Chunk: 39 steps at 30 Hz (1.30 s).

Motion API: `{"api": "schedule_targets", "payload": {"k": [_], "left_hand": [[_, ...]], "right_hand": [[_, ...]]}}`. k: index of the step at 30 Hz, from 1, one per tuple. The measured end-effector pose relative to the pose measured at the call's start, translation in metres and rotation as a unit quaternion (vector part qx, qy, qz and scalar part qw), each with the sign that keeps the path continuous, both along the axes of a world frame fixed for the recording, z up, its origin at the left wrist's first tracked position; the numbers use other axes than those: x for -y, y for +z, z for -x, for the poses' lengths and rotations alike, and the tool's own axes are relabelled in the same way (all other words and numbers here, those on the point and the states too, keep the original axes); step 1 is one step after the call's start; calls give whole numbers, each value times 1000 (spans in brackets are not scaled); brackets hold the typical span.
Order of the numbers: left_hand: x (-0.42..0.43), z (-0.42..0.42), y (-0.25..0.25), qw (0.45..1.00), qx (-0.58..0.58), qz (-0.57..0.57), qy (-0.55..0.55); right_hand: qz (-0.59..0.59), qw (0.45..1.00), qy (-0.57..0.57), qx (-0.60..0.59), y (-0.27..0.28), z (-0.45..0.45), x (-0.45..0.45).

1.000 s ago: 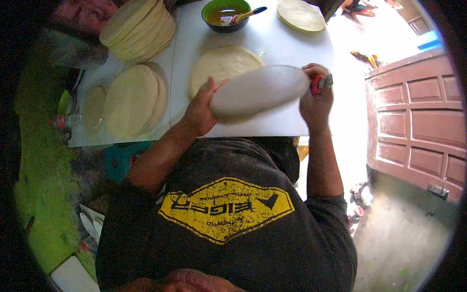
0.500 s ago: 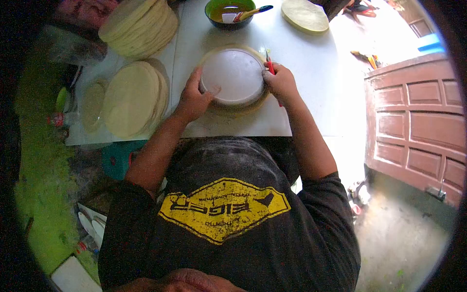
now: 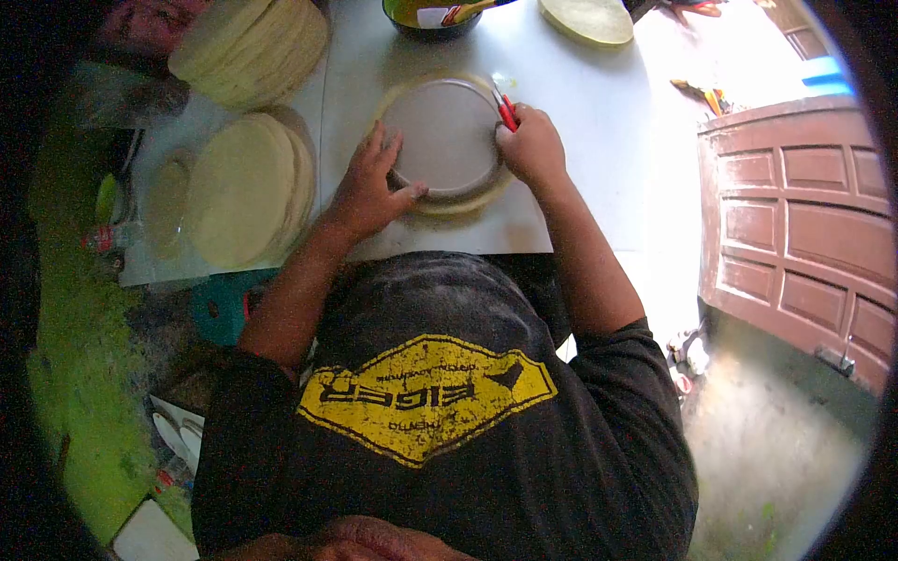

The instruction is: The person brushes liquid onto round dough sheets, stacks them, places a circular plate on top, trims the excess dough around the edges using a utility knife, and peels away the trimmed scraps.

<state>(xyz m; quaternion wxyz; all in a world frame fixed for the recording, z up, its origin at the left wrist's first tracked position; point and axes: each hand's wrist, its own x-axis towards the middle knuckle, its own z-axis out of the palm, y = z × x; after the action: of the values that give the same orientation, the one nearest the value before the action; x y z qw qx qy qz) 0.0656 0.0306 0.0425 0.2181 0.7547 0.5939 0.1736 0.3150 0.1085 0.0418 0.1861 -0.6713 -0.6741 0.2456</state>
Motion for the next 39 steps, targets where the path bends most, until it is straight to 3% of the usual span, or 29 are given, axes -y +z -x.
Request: {"api": "schedule_targets", "payload": {"k": [6, 8, 11, 13, 14, 16, 20, 23, 25, 26, 28, 31, 36, 38, 39], "left_hand": [[-5, 2, 11, 997, -55, -36, -30], [-13, 4, 15, 995, -66, -56, -45], [-26, 1, 33, 993, -100, 9, -70], [-34, -5, 46, 972, -200, 96, -75], [-35, -5, 39, 972, -200, 97, -78], [-35, -3, 20, 978, -167, -56, -112], [-50, -12, 34, 967, -188, -45, -166], [-61, -25, 55, 957, -214, 41, -190], [-64, -36, 71, 931, -268, 170, -179], [-63, -33, 66, 931, -269, 170, -179], [-63, -22, 45, 951, -209, 60, -218], [-71, -20, 32, 942, -195, 35, -271], [-73, -43, 60, 937, -221, 100, -251], [-69, -54, 64, 934, -248, 121, -227], [-65, -57, 63, 942, -234, 117, -211]], "right_hand": [[-14, 1000, 14, -11, -8, -5, -3], [47, 995, 16, -86, -9, -9, -8], [73, 993, 32, -83, -7, -12, -10], [85, 992, 38, -81, -5, -14, -11], [93, 991, 46, -81, -3, -14, -13], [92, 991, 37, -93, 0, -13, -12], [94, 989, 37, -104, 1, -13, -11], [96, 990, 47, -97, 1, -14, -13], [92, 988, 47, -110, -2, -14, -13], [89, 987, 47, -123, -3, -15, -12], [100, 988, 44, -110, -2, -14, -10], [107, 989, 40, -89, 2, -11, -11], [81, 994, 39, -66, -1, -12, -6], [44, 985, -33, -162, -6, -18, 6], [99, 941, -98, -307, -14, -30, 10]]}}
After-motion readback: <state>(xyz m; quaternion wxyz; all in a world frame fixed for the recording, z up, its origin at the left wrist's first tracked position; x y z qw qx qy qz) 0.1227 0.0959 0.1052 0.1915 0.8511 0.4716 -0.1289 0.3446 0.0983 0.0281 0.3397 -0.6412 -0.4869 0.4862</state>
